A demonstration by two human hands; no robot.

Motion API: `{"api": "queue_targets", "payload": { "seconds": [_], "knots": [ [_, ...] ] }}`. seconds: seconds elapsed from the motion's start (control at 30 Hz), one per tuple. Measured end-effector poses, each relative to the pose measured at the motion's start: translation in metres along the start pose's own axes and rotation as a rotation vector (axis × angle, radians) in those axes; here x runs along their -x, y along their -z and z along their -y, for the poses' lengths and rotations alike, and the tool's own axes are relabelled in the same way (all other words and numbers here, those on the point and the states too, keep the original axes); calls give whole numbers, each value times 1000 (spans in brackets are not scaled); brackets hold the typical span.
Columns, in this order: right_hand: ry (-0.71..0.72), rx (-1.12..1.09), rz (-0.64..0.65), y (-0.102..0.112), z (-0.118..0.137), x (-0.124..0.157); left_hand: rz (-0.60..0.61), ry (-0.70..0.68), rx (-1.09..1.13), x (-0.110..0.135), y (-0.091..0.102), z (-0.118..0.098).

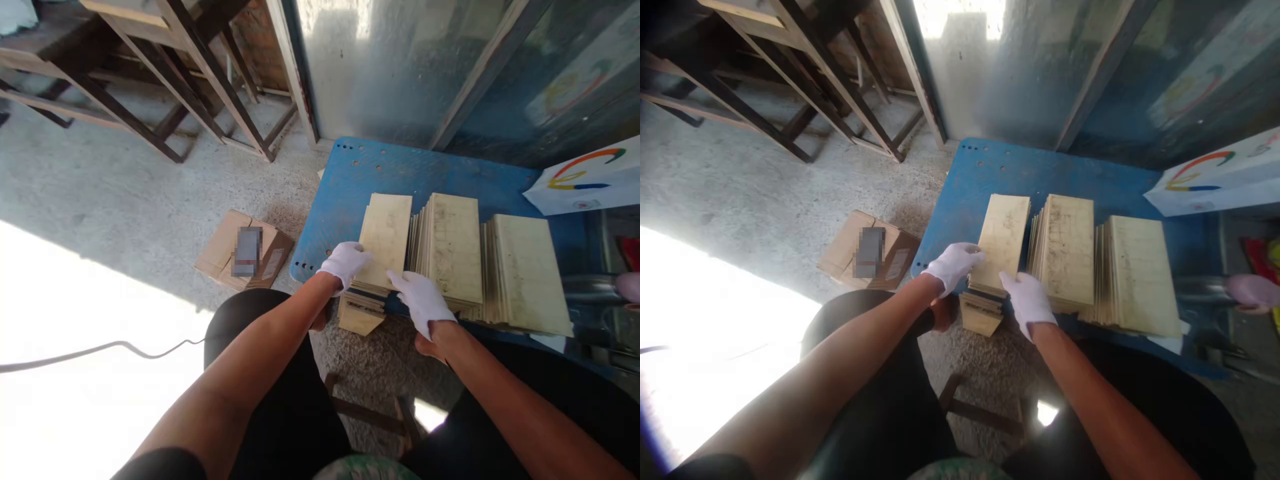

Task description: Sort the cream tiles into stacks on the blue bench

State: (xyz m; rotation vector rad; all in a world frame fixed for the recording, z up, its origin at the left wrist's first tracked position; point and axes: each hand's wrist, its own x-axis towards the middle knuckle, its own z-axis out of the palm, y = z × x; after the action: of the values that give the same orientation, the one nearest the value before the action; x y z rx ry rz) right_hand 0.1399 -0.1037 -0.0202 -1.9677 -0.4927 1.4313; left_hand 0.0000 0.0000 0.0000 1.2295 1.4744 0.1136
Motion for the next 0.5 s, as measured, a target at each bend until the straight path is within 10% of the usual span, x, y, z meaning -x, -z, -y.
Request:
{"api": "queue_targets", "payload": {
  "seconds": [0.3, 0.5],
  "knots": [
    [-180, -272, 53, 2, 27, 9, 76, 35, 75, 5, 0, -2],
    [-54, -202, 154, 0, 40, 9, 50, 10, 65, 8, 1, -2]
  ]
}}
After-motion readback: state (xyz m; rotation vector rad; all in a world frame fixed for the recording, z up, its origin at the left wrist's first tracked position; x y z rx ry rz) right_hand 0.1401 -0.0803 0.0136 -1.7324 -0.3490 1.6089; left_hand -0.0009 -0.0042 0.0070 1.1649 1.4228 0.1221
